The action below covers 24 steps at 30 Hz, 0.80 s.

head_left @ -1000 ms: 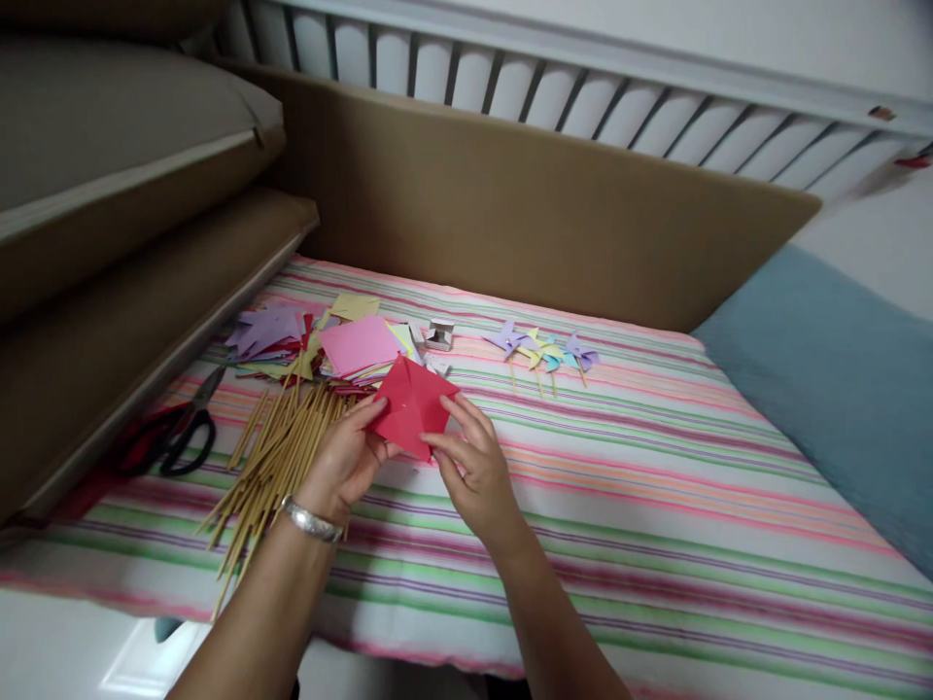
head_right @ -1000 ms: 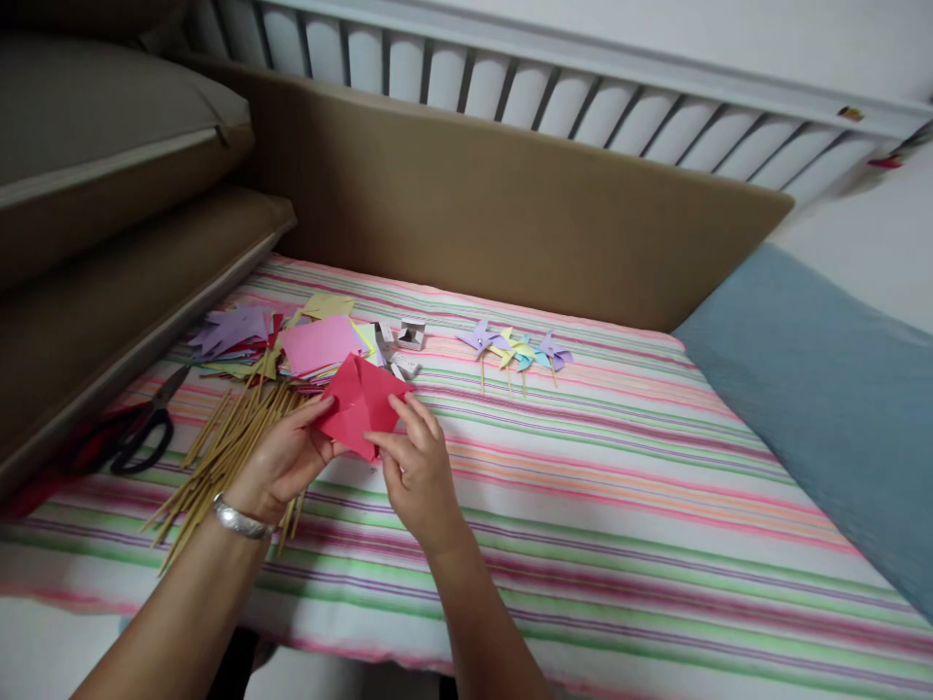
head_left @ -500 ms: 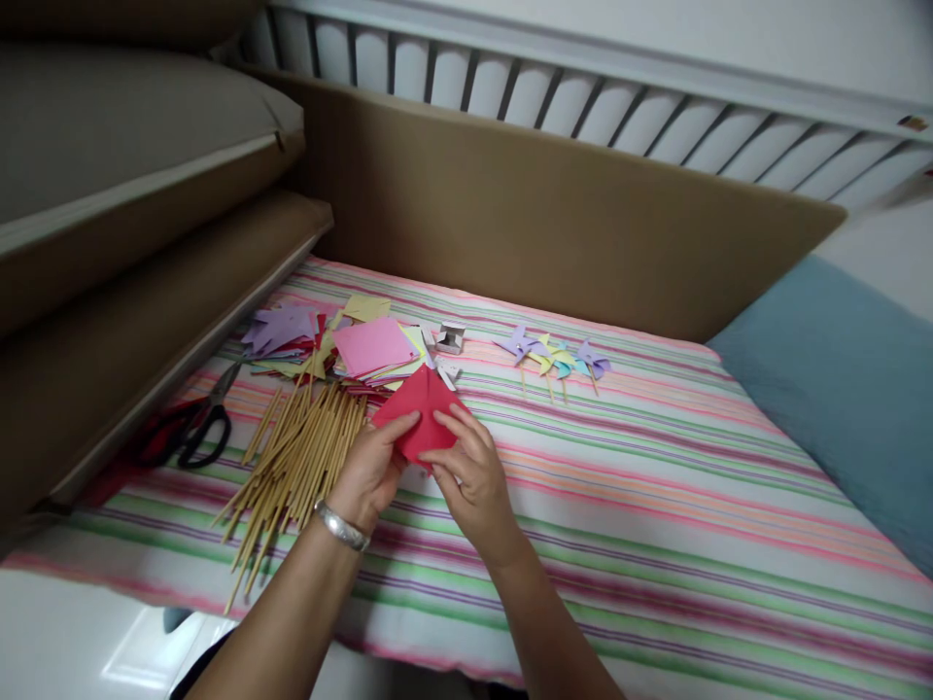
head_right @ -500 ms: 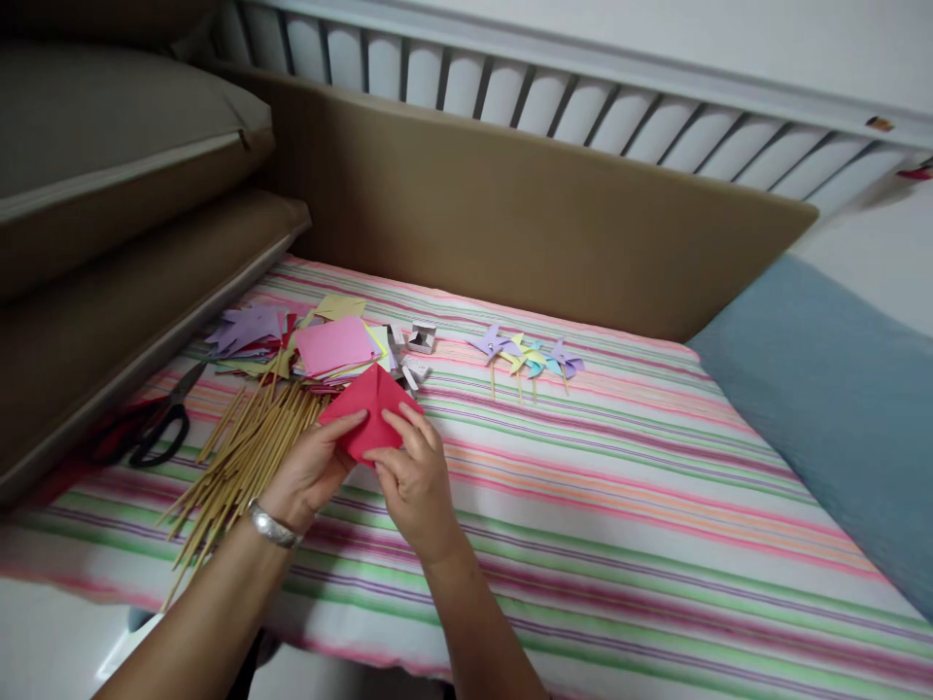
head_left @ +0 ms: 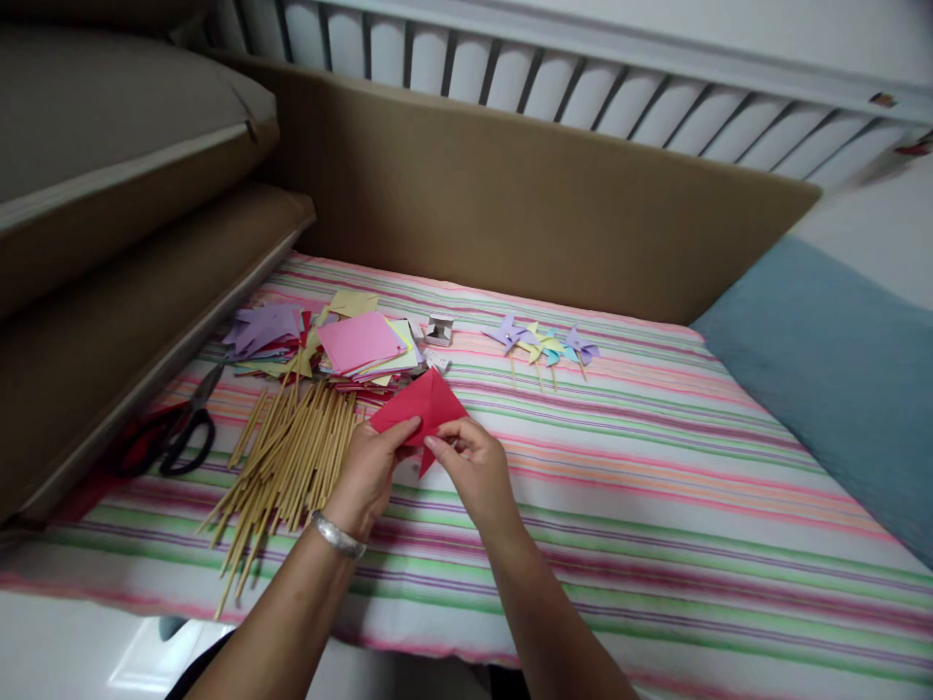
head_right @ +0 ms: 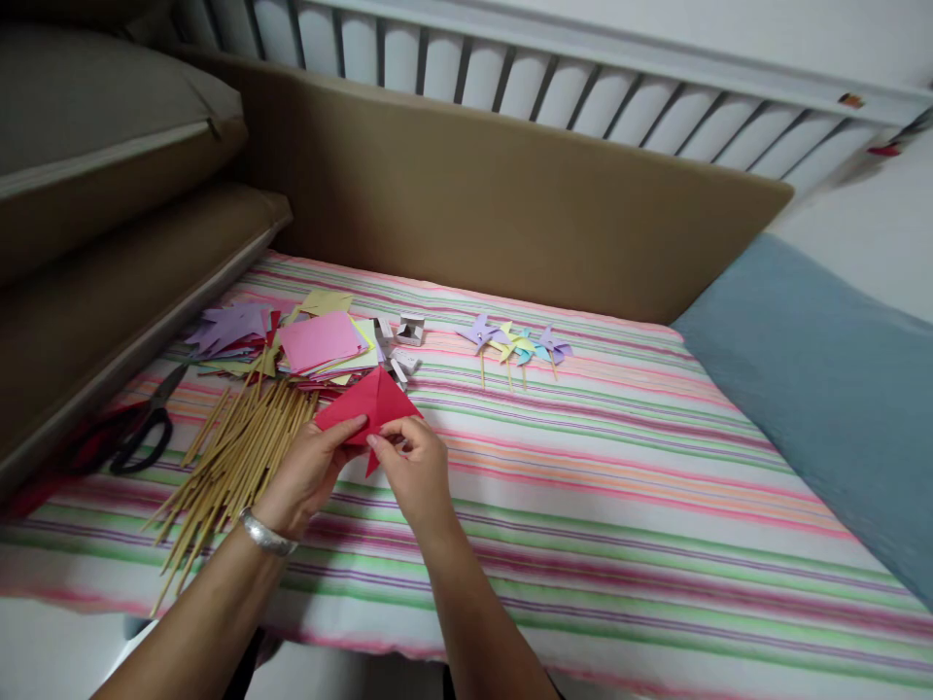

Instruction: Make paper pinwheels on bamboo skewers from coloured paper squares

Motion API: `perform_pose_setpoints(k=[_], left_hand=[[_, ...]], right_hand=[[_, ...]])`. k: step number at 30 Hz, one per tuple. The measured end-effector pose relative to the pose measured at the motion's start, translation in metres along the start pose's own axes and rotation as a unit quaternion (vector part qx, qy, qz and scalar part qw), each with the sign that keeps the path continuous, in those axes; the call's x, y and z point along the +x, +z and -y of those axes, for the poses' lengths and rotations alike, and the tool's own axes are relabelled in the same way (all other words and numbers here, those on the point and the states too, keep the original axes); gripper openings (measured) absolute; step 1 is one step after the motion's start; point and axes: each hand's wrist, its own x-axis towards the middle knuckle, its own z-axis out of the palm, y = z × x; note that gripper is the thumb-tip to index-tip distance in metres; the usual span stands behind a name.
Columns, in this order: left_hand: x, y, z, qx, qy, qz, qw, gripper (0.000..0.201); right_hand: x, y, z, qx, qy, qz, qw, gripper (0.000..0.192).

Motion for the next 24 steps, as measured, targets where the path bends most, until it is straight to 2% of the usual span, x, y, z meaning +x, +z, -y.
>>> perform_pose_setpoints(k=[10,24], left_hand=[[-0.0021,0.0033,0.0013,-0.007,-0.009,0.01,1.0,0.02],[0.0008,-0.0018,0.0014,-0.007,-0.043,0.011,0.999,0.022]], right_hand=[[0.0029,-0.0007,0.0029,0.075,0.102,-0.005,0.992,0.012],[0.003,-0.0006,0.0033,0.066,0.106,0.006,0.992,0.013]])
